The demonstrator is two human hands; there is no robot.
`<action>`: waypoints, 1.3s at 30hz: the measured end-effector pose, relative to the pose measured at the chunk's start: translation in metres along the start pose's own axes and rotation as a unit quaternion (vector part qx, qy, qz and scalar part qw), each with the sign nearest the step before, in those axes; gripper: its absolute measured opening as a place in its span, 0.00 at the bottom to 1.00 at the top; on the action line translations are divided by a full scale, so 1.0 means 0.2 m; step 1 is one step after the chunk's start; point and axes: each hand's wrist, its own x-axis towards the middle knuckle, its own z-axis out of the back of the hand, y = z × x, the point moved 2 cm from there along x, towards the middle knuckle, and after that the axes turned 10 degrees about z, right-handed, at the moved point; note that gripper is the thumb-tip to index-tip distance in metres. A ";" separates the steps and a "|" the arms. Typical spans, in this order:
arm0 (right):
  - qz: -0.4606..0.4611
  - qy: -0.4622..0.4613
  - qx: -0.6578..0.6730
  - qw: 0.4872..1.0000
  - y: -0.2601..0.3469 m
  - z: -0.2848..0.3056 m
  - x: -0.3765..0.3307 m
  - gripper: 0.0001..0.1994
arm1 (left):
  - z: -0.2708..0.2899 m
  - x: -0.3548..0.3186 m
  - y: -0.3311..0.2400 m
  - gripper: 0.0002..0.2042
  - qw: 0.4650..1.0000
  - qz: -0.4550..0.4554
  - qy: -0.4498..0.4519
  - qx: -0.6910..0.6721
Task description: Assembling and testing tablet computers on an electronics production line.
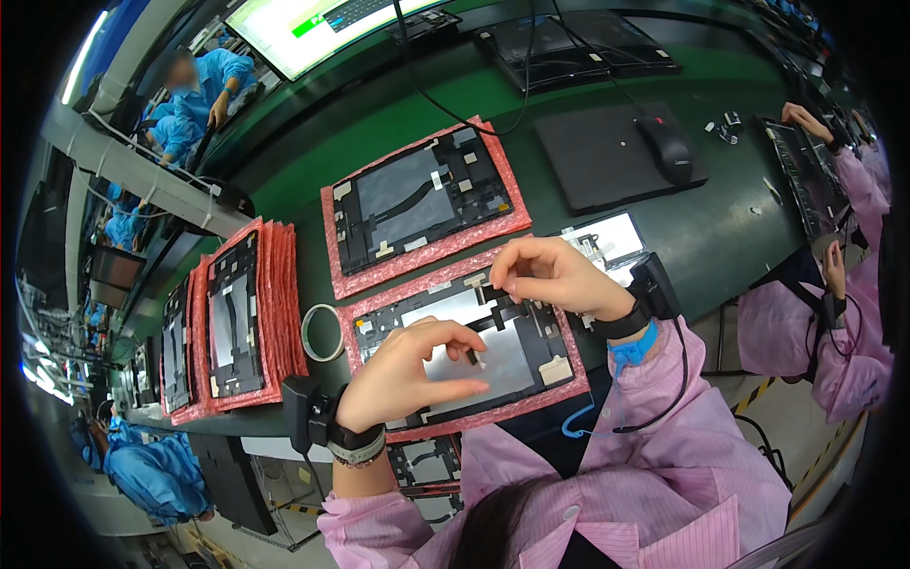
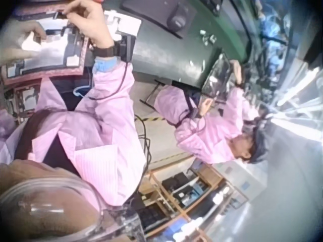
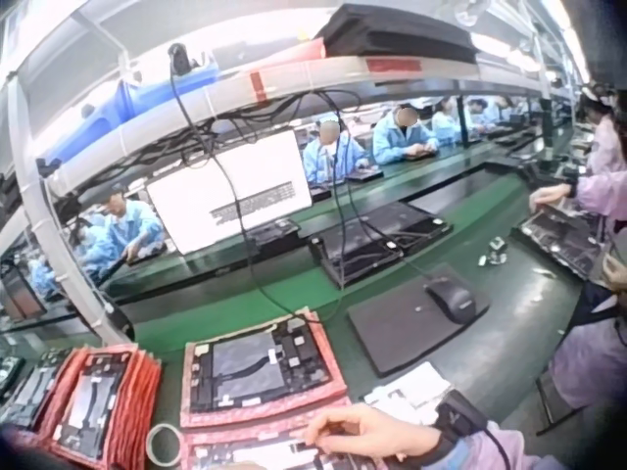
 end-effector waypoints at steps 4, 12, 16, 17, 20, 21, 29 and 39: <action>-0.013 -0.049 0.052 0.997 0.04 0.04 0.01 0.06 | 0.05 0.10 -0.03 0.09 0.997 -0.028 0.067 -0.010; -0.065 -0.006 0.065 0.996 -0.01 0.01 0.04 0.07 | 0.00 0.27 0.14 0.05 0.970 -0.205 0.053 -0.119; -0.086 -0.033 0.058 0.994 0.00 0.02 0.02 0.06 | -0.05 0.29 0.23 0.05 0.921 0.013 0.189 -0.340; -0.094 -0.030 0.060 0.993 0.01 0.01 0.02 0.06 | -0.05 0.29 0.24 0.05 0.921 0.014 0.191 -0.340; -0.106 -0.034 0.033 0.993 0.03 0.00 0.02 0.05 | -0.05 0.31 0.25 0.05 0.914 0.017 0.199 -0.352; -0.091 -0.029 0.019 0.995 0.03 0.00 0.02 0.05 | -0.06 0.31 0.25 0.03 0.912 0.009 0.204 -0.357; -0.073 -0.037 -0.045 0.996 0.02 0.00 -0.01 0.04 | -0.11 0.33 0.24 0.03 0.886 -0.008 0.223 -0.407; -0.045 -0.043 -0.066 0.996 0.04 -0.04 0.01 0.04 | -0.11 0.32 0.22 0.05 0.882 0.045 0.234 -0.407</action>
